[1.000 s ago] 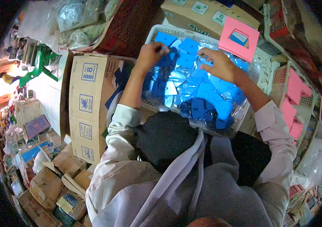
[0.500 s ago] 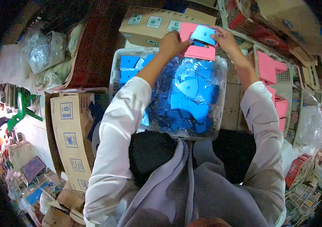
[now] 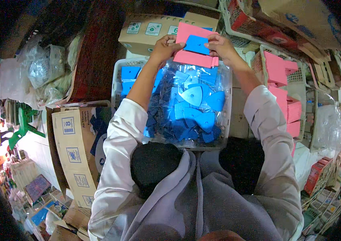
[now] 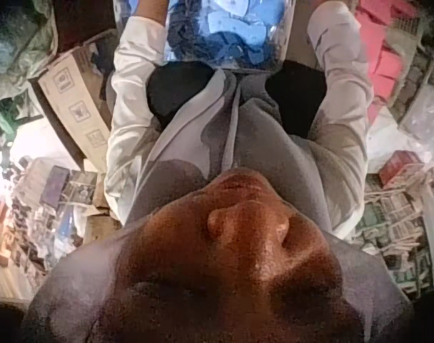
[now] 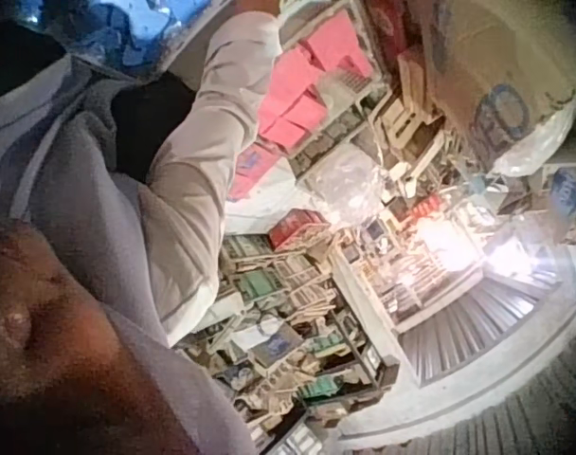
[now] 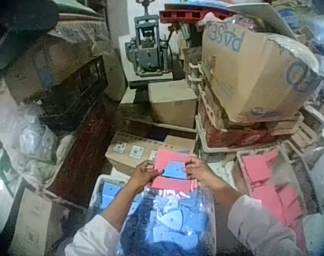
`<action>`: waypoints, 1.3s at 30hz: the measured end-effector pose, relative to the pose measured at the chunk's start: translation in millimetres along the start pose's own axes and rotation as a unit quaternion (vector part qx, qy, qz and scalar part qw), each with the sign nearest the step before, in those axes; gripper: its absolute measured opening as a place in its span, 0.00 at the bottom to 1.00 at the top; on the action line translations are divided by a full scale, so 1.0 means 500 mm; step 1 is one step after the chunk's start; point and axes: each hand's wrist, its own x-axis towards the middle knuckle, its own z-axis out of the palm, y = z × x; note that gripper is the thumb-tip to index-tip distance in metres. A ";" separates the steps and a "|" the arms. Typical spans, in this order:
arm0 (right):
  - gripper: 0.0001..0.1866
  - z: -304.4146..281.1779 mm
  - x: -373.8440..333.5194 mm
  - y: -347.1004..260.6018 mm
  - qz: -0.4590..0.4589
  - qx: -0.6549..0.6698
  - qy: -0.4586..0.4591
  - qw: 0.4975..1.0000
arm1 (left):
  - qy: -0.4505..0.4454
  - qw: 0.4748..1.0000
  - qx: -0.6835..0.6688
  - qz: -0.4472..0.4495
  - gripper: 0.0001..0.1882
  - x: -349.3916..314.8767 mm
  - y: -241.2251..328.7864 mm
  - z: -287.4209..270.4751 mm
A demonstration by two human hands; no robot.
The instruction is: Assembling blue foam geometric shapes into corresponding pink foam frames.
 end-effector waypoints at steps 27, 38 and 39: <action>0.15 -0.388 -1.105 0.216 0.072 0.166 0.668 0.722 | -0.188 0.974 0.129 -0.001 0.28 -0.134 0.023 0.162; 0.24 -0.640 -1.267 0.657 0.215 0.192 0.565 0.773 | 0.017 0.898 0.409 0.164 0.18 0.023 -0.087 -0.067; 0.31 -0.623 -1.262 0.617 0.213 0.179 0.538 0.796 | 0.019 0.946 0.296 0.129 0.21 0.000 -0.053 0.002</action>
